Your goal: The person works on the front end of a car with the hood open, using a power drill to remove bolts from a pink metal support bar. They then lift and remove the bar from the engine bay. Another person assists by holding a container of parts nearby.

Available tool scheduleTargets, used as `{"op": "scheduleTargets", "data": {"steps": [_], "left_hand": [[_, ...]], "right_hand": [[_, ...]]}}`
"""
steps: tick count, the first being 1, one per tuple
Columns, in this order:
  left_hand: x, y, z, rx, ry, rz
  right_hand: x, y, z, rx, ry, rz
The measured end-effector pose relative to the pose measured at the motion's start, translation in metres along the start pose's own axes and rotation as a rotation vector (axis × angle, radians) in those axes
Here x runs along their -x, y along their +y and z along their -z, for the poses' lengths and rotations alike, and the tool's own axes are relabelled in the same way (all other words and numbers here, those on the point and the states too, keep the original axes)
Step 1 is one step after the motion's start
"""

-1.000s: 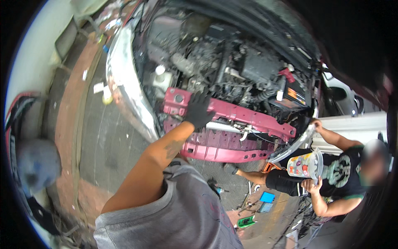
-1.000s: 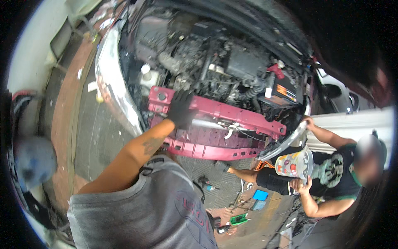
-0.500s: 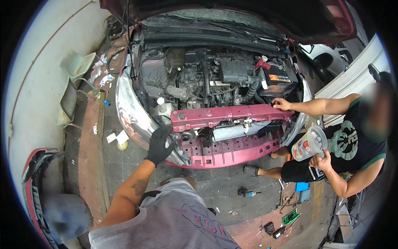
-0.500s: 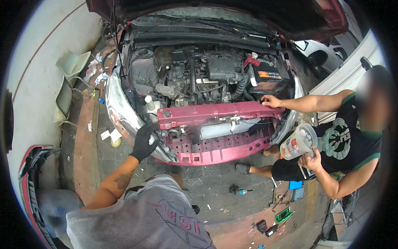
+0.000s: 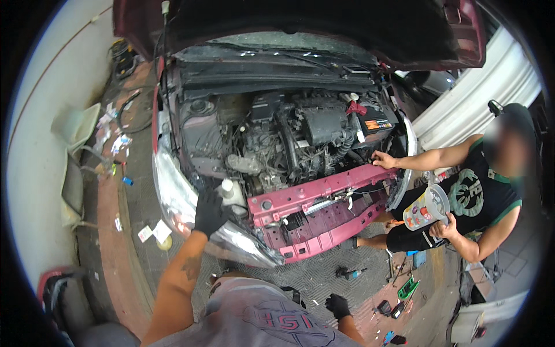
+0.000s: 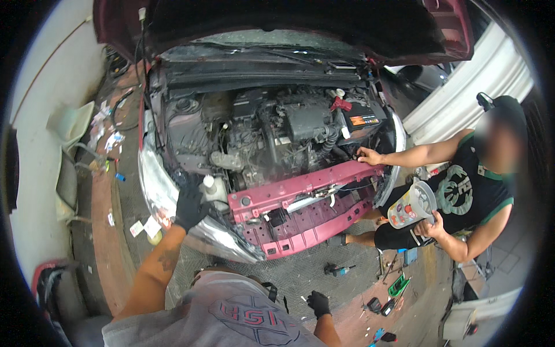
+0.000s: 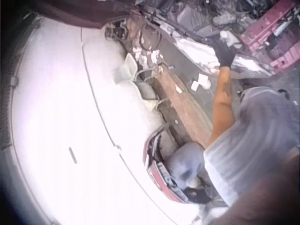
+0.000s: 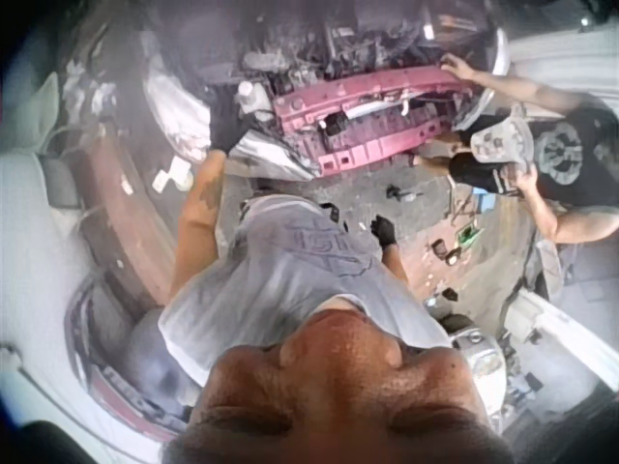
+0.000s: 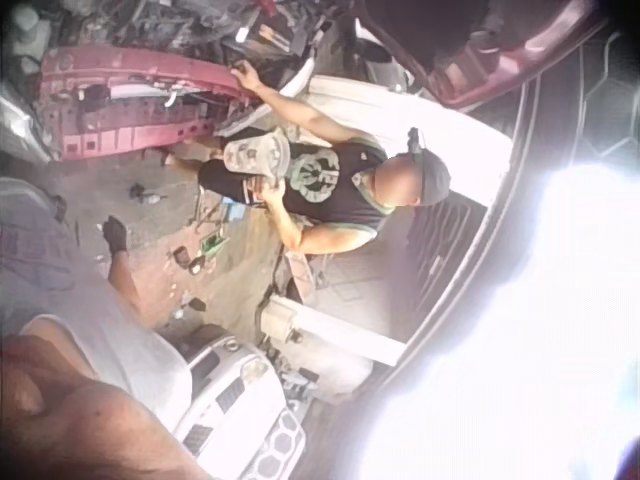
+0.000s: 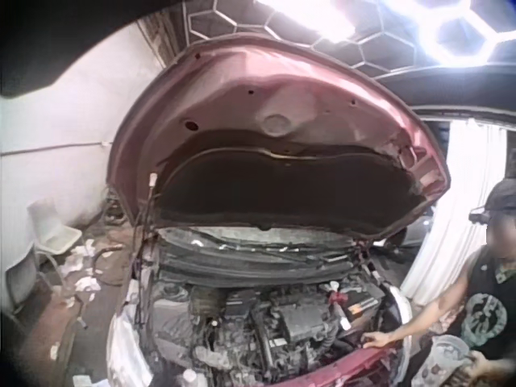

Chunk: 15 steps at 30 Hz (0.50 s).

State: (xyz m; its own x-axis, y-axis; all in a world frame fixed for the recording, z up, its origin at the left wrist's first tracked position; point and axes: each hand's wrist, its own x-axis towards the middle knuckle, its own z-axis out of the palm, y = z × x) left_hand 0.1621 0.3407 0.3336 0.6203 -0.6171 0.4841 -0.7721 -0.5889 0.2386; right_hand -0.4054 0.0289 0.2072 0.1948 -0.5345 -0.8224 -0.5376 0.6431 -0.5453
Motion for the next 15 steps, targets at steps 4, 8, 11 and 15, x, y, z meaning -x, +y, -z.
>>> {"op": "scheduleTargets", "data": {"steps": [4,8,11,15], "left_hand": [[-0.007,0.008,0.008,0.166,-0.03,0.044],[-0.011,0.0,0.016,0.162,-0.036,0.034],[-0.016,0.001,0.02,0.186,-0.038,-0.015],[-0.013,-0.007,0.012,0.216,-0.005,-0.026]], "right_hand": [[0.052,-0.076,-0.081,0.109,-0.062,0.23],[0.061,-0.071,-0.13,0.134,-0.113,0.353],[0.063,-0.037,-0.137,0.239,-0.041,0.213],[0.02,0.058,-0.08,1.379,-0.169,0.627]]}}
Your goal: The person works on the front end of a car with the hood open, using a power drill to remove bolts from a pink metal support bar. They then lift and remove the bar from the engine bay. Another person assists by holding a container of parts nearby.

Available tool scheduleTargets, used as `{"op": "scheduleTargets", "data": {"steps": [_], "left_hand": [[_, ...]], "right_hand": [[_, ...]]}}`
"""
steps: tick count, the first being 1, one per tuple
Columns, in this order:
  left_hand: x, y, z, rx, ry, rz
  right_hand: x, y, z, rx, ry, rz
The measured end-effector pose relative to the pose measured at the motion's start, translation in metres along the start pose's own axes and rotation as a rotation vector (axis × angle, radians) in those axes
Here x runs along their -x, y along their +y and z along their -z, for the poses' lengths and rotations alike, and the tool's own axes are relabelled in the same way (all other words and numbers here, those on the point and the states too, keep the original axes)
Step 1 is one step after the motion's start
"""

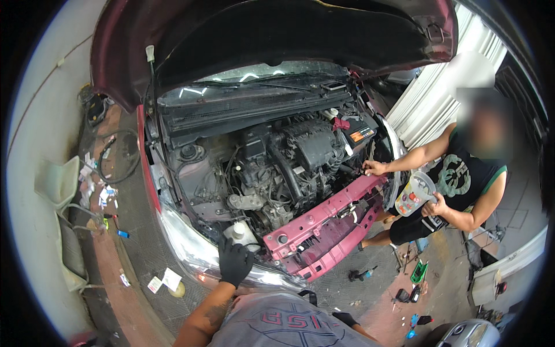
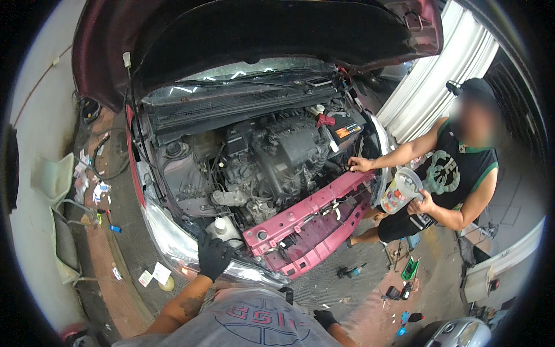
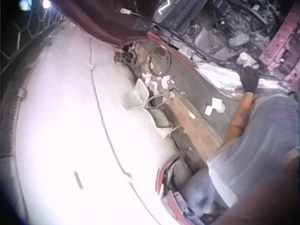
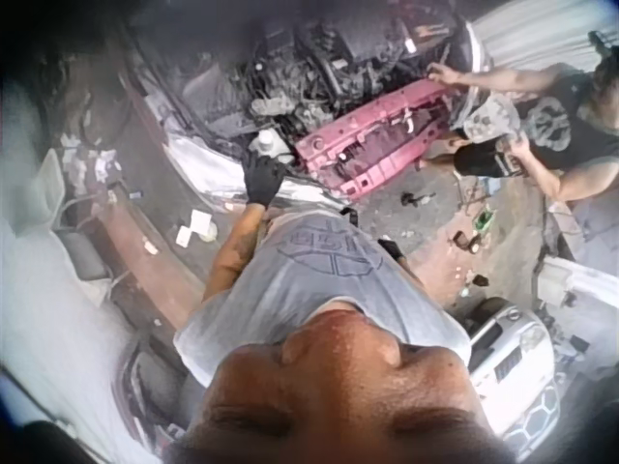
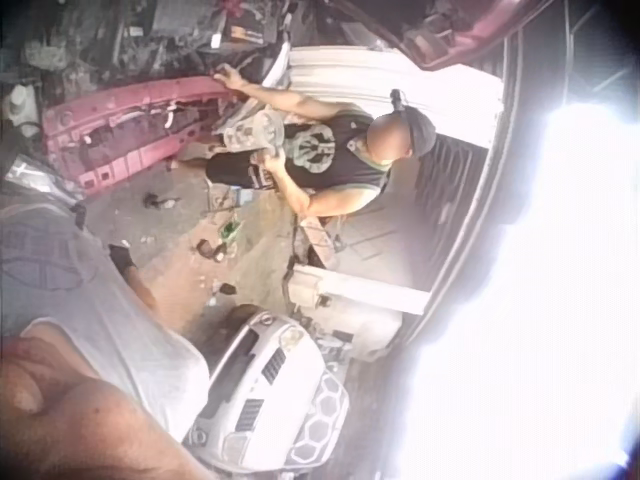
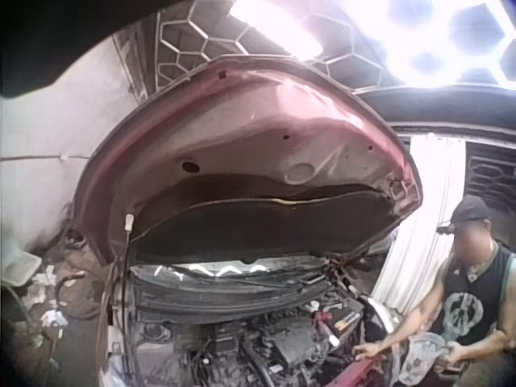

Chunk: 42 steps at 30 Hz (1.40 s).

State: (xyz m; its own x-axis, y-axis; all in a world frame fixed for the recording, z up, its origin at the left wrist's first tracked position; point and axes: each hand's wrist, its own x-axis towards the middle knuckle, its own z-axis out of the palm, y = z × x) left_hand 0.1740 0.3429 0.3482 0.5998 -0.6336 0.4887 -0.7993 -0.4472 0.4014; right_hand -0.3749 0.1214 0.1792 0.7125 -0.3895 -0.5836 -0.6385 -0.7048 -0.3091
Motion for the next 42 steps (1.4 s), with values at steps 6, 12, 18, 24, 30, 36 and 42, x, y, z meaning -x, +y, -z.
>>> {"op": "scheduleTargets", "data": {"steps": [6,12,18,24,30,36,42], "left_hand": [[0.001,0.002,0.002,-0.006,-0.052,-0.017],[-0.001,0.007,0.003,0.055,-0.061,-0.026],[-0.003,0.004,0.002,0.051,-0.032,-0.033],[0.004,-0.002,0.002,0.047,-0.067,0.002],[0.003,-0.006,0.007,0.22,0.047,0.062],[-0.034,-0.114,0.019,-0.034,0.222,0.159],[-0.069,-0.126,0.027,-0.473,0.209,0.456]], "right_hand": [[0.031,-0.041,-0.013,-0.09,-0.044,-0.078],[0.005,-0.059,0.03,0.074,0.194,0.15],[-0.031,-0.082,0.071,-1.274,0.147,-0.595],[-0.041,-0.057,0.07,-0.625,0.02,0.011],[-0.029,-0.06,0.06,-0.463,0.094,-0.077],[-0.024,-0.09,0.103,-1.081,0.196,-0.523],[-0.042,-0.101,0.163,-0.912,0.258,-0.484]]}}
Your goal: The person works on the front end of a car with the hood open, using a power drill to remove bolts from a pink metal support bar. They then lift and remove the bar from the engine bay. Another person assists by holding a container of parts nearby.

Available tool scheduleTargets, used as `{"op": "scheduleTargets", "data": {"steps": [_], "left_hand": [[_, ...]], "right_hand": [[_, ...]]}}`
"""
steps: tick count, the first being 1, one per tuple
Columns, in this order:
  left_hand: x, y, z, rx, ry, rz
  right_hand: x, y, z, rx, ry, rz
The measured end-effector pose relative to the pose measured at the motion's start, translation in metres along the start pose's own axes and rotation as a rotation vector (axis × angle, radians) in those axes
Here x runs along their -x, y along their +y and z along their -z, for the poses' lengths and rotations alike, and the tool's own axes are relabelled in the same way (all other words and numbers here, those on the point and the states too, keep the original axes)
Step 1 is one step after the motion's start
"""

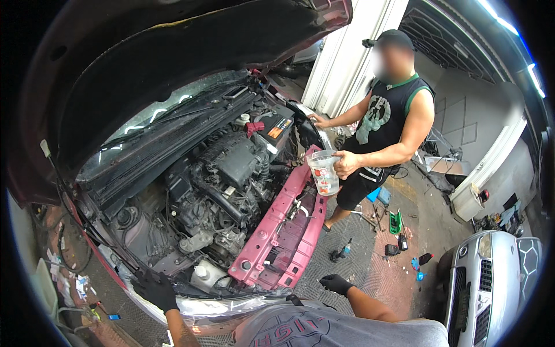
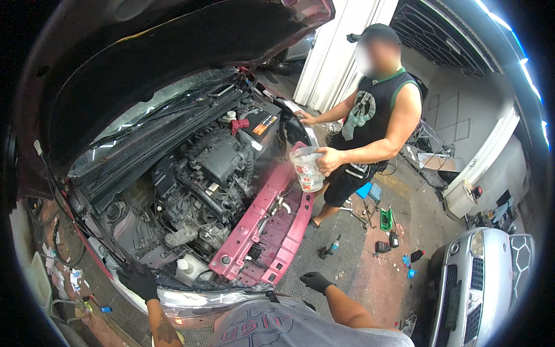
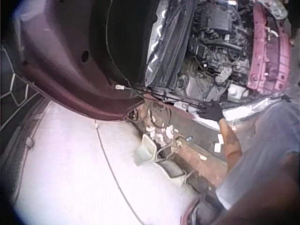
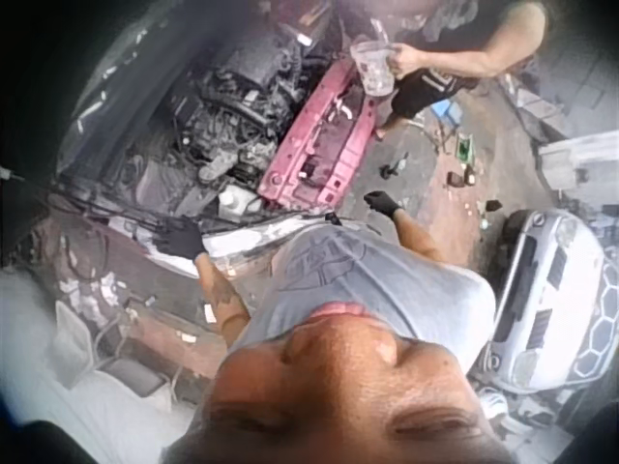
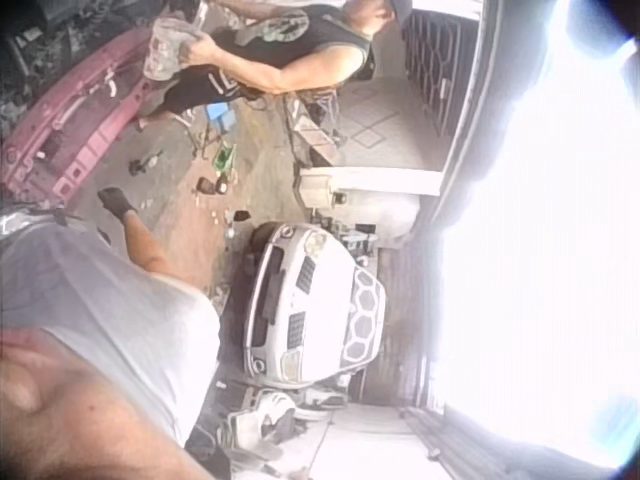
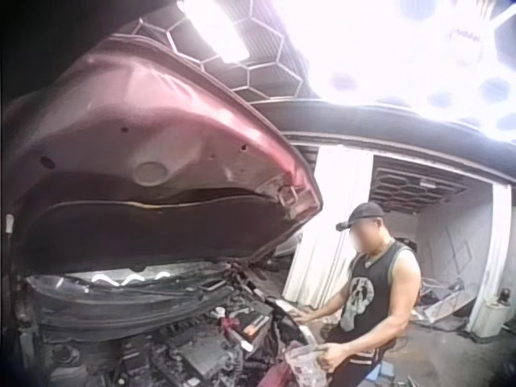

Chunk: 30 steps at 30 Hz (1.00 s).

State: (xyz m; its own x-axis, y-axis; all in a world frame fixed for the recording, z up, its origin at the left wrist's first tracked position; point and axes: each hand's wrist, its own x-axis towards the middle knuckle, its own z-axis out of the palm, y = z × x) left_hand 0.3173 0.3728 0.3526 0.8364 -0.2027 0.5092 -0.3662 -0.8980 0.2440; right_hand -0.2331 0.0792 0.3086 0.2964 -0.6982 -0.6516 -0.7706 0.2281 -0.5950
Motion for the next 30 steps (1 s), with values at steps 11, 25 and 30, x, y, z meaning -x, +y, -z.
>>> {"op": "scheduleTargets", "data": {"steps": [11,25,30], "left_hand": [[0.001,-0.003,0.009,0.074,-0.071,0.049],[-0.003,0.016,-0.014,-0.156,-0.032,0.182],[-0.003,0.016,-0.013,-0.176,-0.02,0.188]], "right_hand": [[-0.062,-0.115,0.011,0.133,-0.019,0.488],[-0.087,-0.199,-0.077,0.708,0.17,1.114],[-0.093,-0.2,-0.08,0.622,0.064,1.068]]}}
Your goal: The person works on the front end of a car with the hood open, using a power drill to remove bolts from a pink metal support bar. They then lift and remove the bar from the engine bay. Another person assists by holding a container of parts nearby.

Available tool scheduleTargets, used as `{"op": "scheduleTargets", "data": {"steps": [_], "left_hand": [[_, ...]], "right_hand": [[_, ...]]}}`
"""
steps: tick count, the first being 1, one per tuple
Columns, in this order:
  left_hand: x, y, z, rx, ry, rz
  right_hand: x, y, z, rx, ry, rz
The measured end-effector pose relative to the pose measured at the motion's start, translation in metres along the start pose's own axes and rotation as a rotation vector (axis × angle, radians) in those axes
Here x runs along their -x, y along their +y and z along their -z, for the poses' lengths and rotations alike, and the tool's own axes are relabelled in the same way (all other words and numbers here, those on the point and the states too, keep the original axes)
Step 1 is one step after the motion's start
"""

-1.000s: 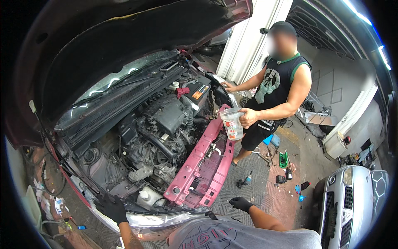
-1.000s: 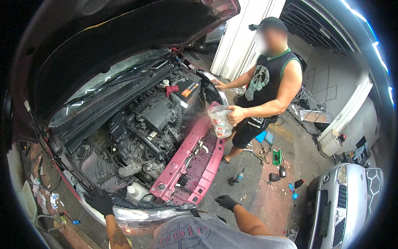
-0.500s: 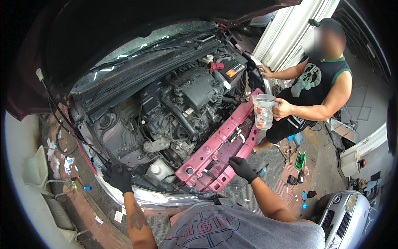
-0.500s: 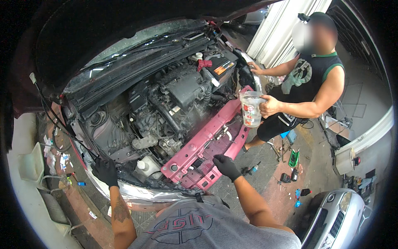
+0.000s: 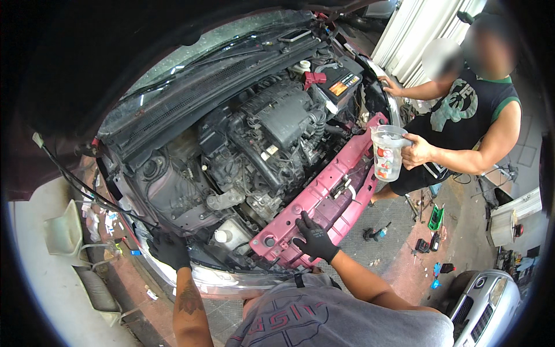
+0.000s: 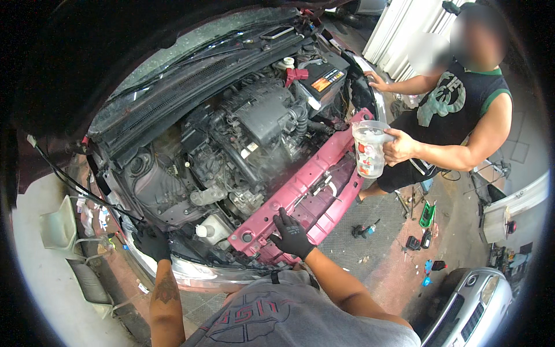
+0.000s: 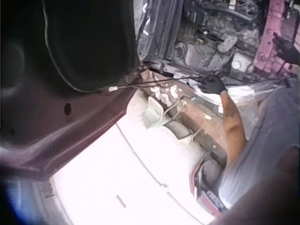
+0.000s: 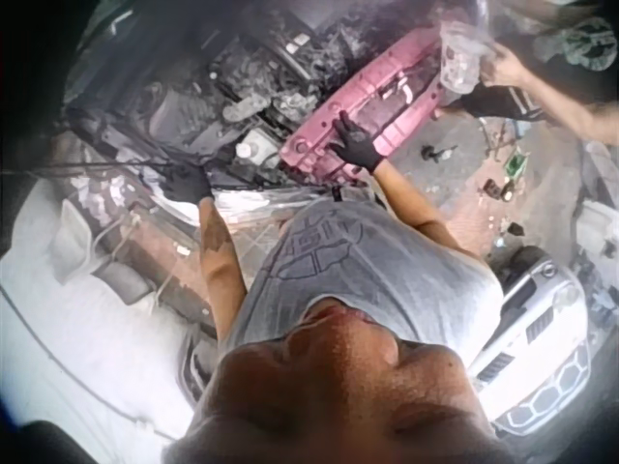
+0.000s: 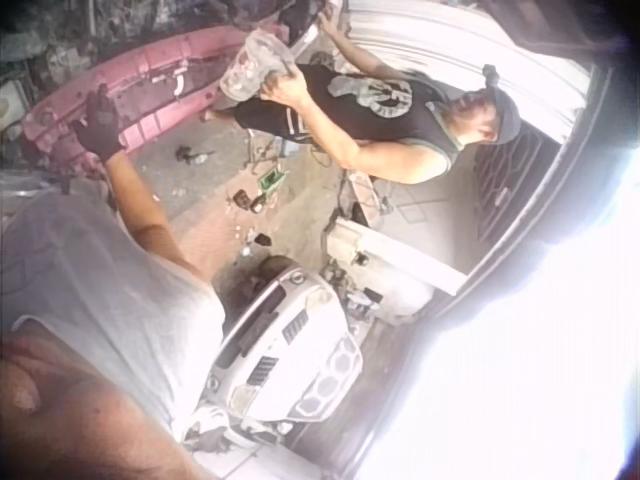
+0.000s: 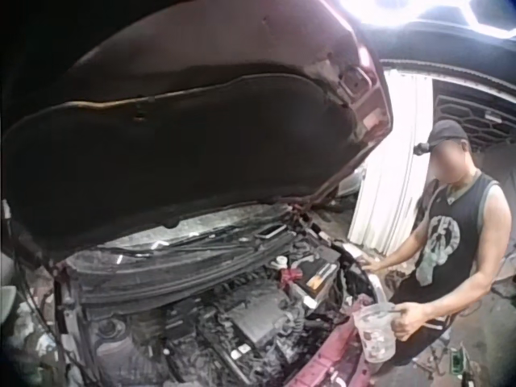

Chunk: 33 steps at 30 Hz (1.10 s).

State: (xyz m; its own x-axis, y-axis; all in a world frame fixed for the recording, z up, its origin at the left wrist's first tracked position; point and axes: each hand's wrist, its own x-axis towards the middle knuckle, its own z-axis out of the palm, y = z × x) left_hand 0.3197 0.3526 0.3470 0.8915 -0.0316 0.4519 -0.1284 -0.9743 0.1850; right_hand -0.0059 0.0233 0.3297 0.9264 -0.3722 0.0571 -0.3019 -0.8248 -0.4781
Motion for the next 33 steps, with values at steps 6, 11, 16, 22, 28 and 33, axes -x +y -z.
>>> {"op": "scheduleTargets", "data": {"steps": [6,11,16,22,28,33], "left_hand": [[0.0,0.002,0.001,0.009,-0.035,-0.002],[-0.005,0.014,0.005,-0.008,-0.032,-0.038],[-0.002,0.011,0.009,0.021,-0.038,0.009],[-0.003,0.008,0.004,-0.002,-0.024,-0.033],[-0.007,0.01,0.002,0.013,-0.072,-0.055],[-0.003,0.011,0.003,0.0,-0.032,-0.019]], "right_hand": [[-0.007,0.008,0.004,-0.109,0.07,0.016],[-0.055,0.01,0.035,-0.224,0.233,-0.139],[-0.174,0.008,0.096,-0.305,0.208,-0.063],[-0.382,0.044,0.117,-0.113,0.165,0.069],[-0.547,0.074,0.151,-0.151,0.506,-0.088],[-0.595,0.078,0.158,-0.061,0.322,0.013]]}}
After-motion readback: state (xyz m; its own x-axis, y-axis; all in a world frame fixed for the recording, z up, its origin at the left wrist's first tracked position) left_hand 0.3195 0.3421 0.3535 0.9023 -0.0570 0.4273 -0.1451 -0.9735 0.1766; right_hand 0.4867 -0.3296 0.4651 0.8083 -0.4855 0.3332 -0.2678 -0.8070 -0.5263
